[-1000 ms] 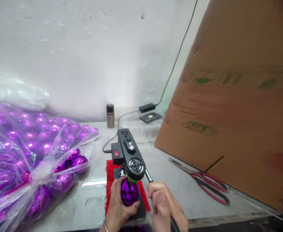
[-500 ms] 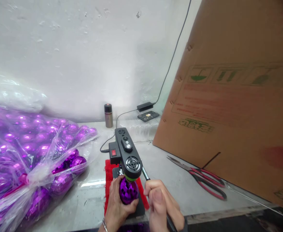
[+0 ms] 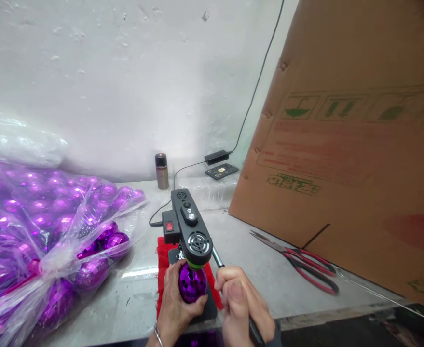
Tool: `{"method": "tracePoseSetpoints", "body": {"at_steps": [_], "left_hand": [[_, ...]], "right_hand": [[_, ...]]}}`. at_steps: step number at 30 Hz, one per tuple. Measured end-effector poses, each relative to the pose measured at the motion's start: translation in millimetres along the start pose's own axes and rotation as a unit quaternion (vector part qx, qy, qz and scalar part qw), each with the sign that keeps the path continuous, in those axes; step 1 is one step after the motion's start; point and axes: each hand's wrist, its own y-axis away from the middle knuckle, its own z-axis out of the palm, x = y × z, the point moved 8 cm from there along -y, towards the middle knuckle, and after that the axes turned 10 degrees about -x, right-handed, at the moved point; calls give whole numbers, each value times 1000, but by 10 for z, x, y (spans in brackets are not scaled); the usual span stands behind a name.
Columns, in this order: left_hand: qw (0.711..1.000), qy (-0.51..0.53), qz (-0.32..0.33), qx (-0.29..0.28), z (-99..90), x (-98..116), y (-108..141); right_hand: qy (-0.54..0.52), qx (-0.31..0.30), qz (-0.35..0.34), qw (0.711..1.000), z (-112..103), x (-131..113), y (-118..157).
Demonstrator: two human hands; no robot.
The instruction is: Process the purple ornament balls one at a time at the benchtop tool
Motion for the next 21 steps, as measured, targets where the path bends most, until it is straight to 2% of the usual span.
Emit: {"method": "tracePoseSetpoints", "body": {"at_steps": [4, 7, 9, 14, 17, 21], "left_hand": [[1000, 4, 0, 8, -4, 17, 19], [1000, 13, -9, 5, 21, -39, 25], [1000, 20, -17, 8, 52, -107, 16], [999, 32, -13, 25, 124, -262, 33], [996, 66, -29, 43, 67, -346, 244], [995, 72, -10, 70, -72, -317, 848]], "right_hand": [[16, 7, 4, 1000, 45, -38, 56], [-16, 65, 95, 993, 33, -49, -23], [-23, 78, 131, 988, 44, -117, -152], [-2, 23, 122, 992, 51, -238, -449], [4, -17, 85, 996, 40, -259, -480], [6, -27, 63, 998, 30, -274, -437]]}}
